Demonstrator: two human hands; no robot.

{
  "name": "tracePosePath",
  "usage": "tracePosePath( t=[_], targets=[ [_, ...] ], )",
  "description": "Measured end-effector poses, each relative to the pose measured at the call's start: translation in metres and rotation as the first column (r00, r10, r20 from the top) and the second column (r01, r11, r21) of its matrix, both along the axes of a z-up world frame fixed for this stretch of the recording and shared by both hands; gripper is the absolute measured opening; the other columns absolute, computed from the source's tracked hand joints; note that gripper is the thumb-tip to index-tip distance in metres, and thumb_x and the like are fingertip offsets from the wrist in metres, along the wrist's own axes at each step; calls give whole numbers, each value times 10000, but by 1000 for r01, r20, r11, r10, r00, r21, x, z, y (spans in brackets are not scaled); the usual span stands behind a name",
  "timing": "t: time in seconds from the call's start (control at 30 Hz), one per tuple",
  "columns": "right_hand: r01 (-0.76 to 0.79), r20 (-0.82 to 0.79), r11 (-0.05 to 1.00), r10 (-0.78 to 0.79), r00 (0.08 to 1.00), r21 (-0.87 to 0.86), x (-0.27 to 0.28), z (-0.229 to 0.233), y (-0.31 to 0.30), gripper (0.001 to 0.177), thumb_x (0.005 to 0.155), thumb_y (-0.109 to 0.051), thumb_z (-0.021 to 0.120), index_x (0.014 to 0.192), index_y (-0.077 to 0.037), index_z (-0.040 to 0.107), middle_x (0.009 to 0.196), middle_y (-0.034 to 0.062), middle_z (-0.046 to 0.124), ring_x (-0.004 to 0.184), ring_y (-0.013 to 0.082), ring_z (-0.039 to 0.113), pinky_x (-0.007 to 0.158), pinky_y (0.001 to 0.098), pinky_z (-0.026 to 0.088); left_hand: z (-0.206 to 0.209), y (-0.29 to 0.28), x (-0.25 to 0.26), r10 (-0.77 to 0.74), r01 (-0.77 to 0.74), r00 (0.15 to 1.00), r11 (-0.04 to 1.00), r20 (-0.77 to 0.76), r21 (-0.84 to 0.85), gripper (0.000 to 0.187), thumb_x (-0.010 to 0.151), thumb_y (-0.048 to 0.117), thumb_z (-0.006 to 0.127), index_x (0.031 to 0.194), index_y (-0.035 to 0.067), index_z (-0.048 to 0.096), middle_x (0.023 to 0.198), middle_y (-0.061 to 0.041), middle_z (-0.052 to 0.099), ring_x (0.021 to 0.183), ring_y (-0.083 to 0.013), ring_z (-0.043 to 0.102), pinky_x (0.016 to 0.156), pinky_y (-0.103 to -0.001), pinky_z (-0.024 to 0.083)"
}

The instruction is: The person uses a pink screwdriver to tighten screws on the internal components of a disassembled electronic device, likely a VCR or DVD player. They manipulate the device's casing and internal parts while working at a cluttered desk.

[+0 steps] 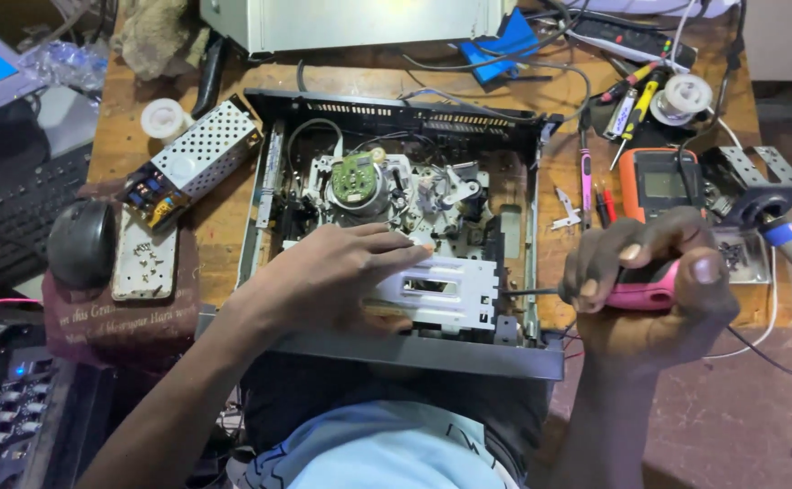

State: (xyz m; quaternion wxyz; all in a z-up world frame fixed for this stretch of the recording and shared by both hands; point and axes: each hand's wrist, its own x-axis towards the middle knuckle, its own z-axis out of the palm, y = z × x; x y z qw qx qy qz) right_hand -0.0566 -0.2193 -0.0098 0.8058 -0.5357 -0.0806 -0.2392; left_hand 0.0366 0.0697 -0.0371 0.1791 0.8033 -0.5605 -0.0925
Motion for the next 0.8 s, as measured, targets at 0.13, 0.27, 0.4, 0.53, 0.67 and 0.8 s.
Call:
tracePosePath(
  t=[0.13,0.27,0.4,0.53,0.67,0.8],
  targets=[
    [-18,13,999,18,1000,37,-3,-1,-1,285,979,-411,592,877,-145,597,567,25,513,446,135,458,450,285,399,4,0,-2,53,-55,998,998,-43,-27,839,885,542,835,1537,74,591,1429,-185,696,1234,-367,693,924,-481,581],
    [-18,7,999,18,1000,31,-6,0,-1,302,975,-415,591,886,-127,575,566,51,504,455,174,442,450,311,398,14,2,0,106,-124,965,990,-241,-62,829,822,500,899,1517,135,633,1404,-138,697,1173,-330,732,880,-435,591],
    [-24,1,997,24,1000,75,-7,0,-5,316,976,-428,616,895,-127,564,577,81,494,453,208,407,463,347,357,15,3,0,79,-100,960,993,-267,-66,834,825,464,896,1542,155,604,1378,-116,692,1154,-302,734,840,-408,580],
    [-72,74,992,65,995,102,-3,-1,-7,290,986,-394,611,903,-117,585,573,76,526,463,184,454,459,319,379,23,-2,-3,86,-117,959,988,-271,-104,785,864,461,875,1508,88,625,1283,-106,708,1071,-283,744,799,-398,582],
    [-26,45,997,23,999,67,-3,7,-2,341,1015,-427,625,886,-118,561,552,63,493,446,158,438,468,298,385,20,-1,-2,80,-115,965,985,-249,-132,788,870,479,877,1513,105,619,1225,-97,707,1022,-271,737,746,-398,578],
    [-59,69,996,55,996,62,0,5,-4,336,1031,-423,628,900,-118,572,586,64,534,472,156,446,453,298,390,19,0,-2,89,-132,956,981,-280,-140,781,854,471,892,1498,111,636,1250,-98,709,1046,-268,745,783,-385,582]
  ],
)
